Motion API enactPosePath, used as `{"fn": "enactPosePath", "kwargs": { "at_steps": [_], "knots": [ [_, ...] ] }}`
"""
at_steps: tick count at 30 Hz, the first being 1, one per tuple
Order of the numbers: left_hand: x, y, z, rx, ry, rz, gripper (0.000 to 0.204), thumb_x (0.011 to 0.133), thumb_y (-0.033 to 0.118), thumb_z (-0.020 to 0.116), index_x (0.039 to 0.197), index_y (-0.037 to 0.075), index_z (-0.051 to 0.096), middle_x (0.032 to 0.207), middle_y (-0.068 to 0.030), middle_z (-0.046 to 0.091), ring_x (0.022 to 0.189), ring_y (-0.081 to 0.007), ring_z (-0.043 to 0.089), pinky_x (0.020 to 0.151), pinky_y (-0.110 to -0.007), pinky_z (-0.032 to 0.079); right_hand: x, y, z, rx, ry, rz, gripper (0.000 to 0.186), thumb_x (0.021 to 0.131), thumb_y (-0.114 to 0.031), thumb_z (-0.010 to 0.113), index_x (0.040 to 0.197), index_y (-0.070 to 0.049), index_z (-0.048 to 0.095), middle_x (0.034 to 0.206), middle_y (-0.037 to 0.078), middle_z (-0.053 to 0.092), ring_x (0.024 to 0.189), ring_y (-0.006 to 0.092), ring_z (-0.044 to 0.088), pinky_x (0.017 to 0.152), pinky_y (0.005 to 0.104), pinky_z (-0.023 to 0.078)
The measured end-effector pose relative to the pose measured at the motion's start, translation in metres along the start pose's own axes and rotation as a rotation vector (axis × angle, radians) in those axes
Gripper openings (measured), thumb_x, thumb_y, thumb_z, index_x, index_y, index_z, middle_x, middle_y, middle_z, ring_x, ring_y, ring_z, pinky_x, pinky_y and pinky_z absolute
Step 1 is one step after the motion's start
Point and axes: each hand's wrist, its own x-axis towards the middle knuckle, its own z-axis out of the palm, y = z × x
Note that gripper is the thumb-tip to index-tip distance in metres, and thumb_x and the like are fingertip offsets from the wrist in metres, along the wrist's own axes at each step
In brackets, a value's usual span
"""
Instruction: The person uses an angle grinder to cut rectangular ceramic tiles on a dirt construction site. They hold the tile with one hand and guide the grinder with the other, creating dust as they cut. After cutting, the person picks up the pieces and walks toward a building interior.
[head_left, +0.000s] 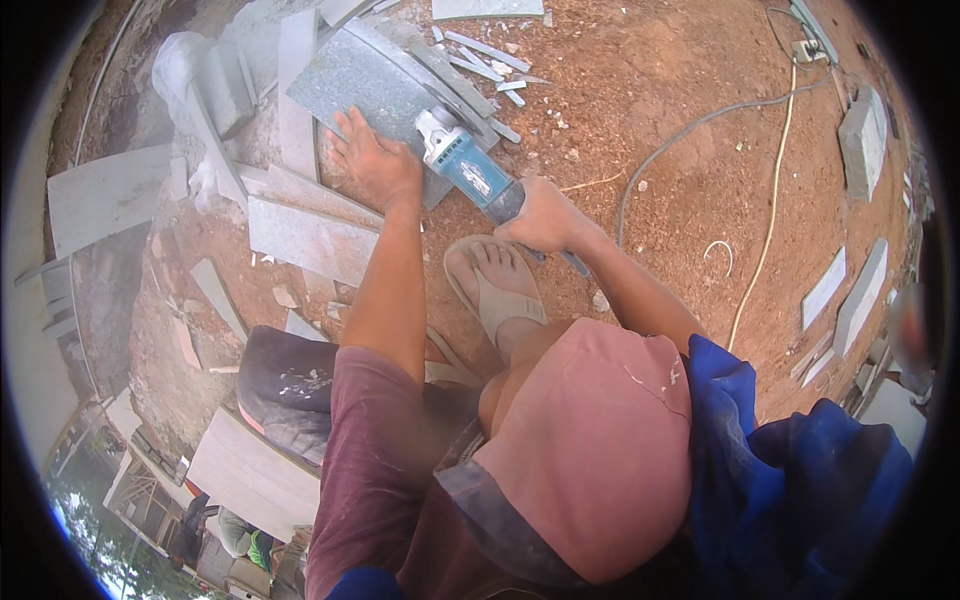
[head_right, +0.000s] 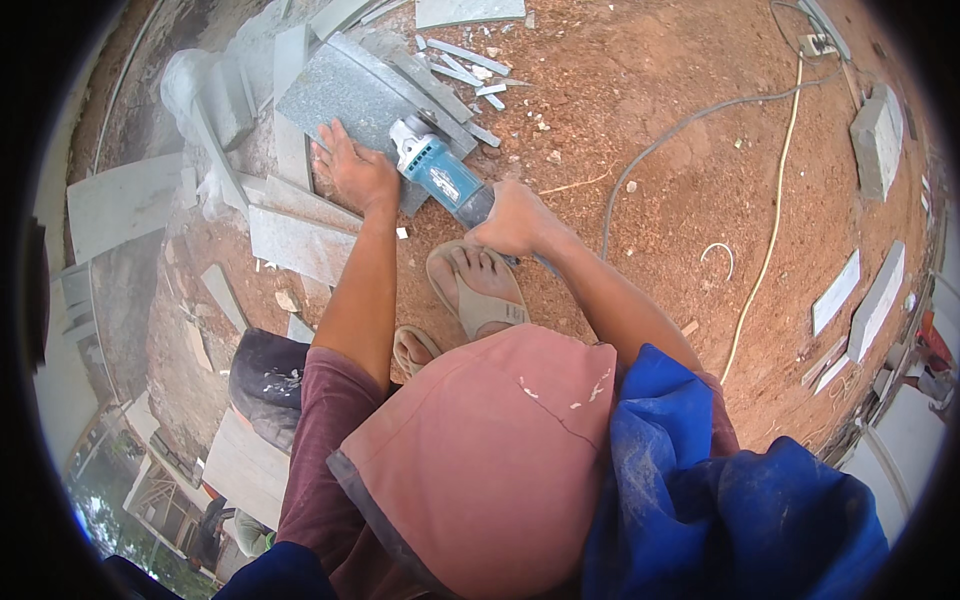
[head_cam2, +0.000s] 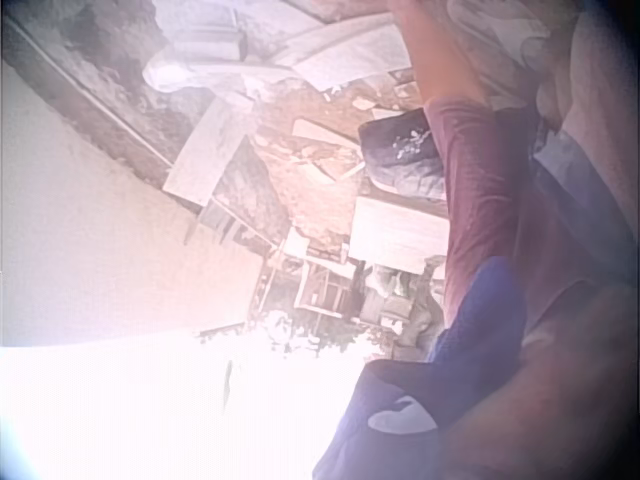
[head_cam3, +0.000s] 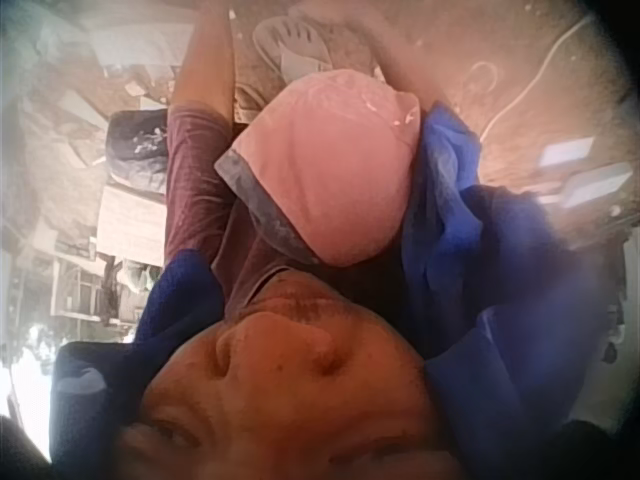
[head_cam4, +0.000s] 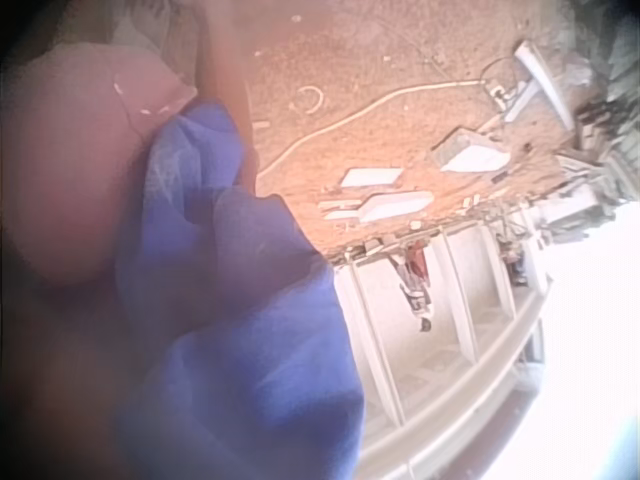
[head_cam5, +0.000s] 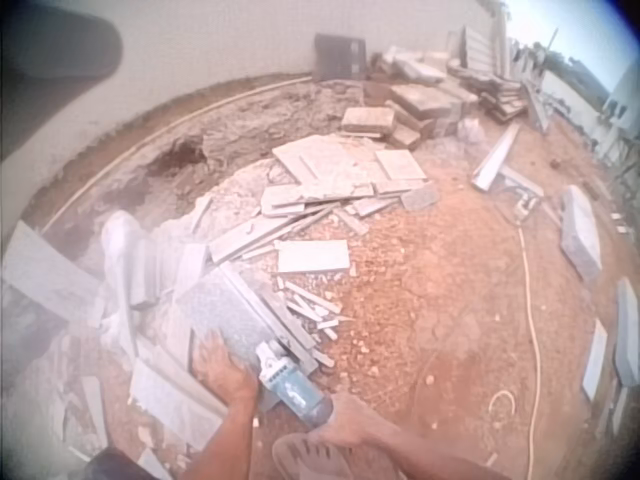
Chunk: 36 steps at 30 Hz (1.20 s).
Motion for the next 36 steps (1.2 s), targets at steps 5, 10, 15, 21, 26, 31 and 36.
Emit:
{"fn": "enactPosePath", "kwargs": {
  "at_steps": [5, 10, 15, 21, 26, 31, 36],
  "knots": [
    [0.000, -0.001, 0.000, 0.026, 0.001, 0.004, 0.057, 0.094, 0.003, 0.052, 0.151, 0.003, 0.054, 0.163, -0.0214, 0.046, 0.153, -0.0488, 0.035, 0.129, -0.057, 0.019, -0.006, -0.004, -0.003, -0.007, -0.015, 0.026, 0.041, 0.063, -0.026, 0.081, 0.082, 0.008, 0.069, 0.079, 0.026, 0.071, 0.075, 0.0341, 0.072, 0.070, 0.0423, 0.056],
    [0.000, 0.000, 0.001, 0.011, -0.006, 0.003, 0.058, 0.094, 0.003, 0.051, 0.152, 0.003, 0.054, 0.163, -0.0213, 0.045, 0.153, -0.0488, 0.035, 0.129, -0.057, 0.018, 0.000, 0.004, 0.001, -0.009, 0.016, 0.016, 0.041, 0.063, -0.027, 0.081, 0.081, 0.008, 0.068, 0.079, 0.027, 0.070, 0.075, 0.0349, 0.072, 0.070, 0.0426, 0.055],
    [0.000, -0.001, 0.000, 0.033, -0.018, -0.007, 0.058, 0.095, 0.004, 0.051, 0.153, 0.003, 0.053, 0.164, -0.0210, 0.045, 0.153, -0.0485, 0.034, 0.130, -0.057, 0.018, -0.002, 0.008, 0.003, 0.001, 0.012, -0.006, 0.042, 0.063, -0.028, 0.081, 0.080, 0.008, 0.068, 0.078, 0.027, 0.070, 0.075, 0.0349, 0.072, 0.069, 0.0427, 0.055],
    [-0.001, -0.001, 0.001, 0.038, -0.023, -0.006, 0.059, 0.095, 0.004, 0.051, 0.154, 0.004, 0.052, 0.164, -0.0205, 0.044, 0.153, -0.0483, 0.034, 0.129, -0.057, 0.019, -0.007, 0.009, 0.000, 0.032, -0.065, 0.072, 0.042, 0.062, -0.028, 0.082, 0.081, 0.007, 0.068, 0.080, 0.026, 0.071, 0.076, 0.0349, 0.072, 0.071, 0.0425, 0.056],
    [-0.001, 0.000, -0.001, 0.047, -0.027, -0.003, 0.058, 0.095, 0.004, 0.052, 0.153, 0.003, 0.052, 0.164, -0.0202, 0.044, 0.153, -0.0482, 0.034, 0.129, -0.057, 0.019, -0.007, 0.008, 0.000, 0.027, -0.042, 0.007, 0.035, 0.066, -0.023, 0.082, 0.080, 0.004, 0.066, 0.071, 0.011, 0.065, 0.064, 0.0170, 0.062, 0.059, 0.0365, 0.051],
    [-0.001, 0.001, 0.000, 0.044, -0.027, -0.001, 0.059, 0.094, 0.004, 0.052, 0.153, 0.004, 0.053, 0.164, -0.0196, 0.044, 0.153, -0.0482, 0.034, 0.129, -0.057, 0.019, -0.008, 0.010, 0.001, 0.022, -0.029, 0.040, 0.041, 0.060, -0.028, 0.082, 0.078, 0.006, 0.066, 0.077, 0.024, 0.070, 0.073, 0.0346, 0.071, 0.070, 0.0424, 0.055],
    [-0.001, -0.001, 0.000, 0.054, -0.024, -0.008, 0.059, 0.094, 0.004, 0.052, 0.153, 0.005, 0.053, 0.164, -0.0190, 0.045, 0.153, -0.0479, 0.034, 0.129, -0.057, 0.018, -0.011, 0.007, -0.002, 0.010, -0.047, 0.051, 0.040, 0.060, -0.028, 0.083, 0.076, 0.005, 0.066, 0.075, 0.022, 0.070, 0.070, 0.0311, 0.070, 0.068, 0.0414, 0.055]
  ]
}}
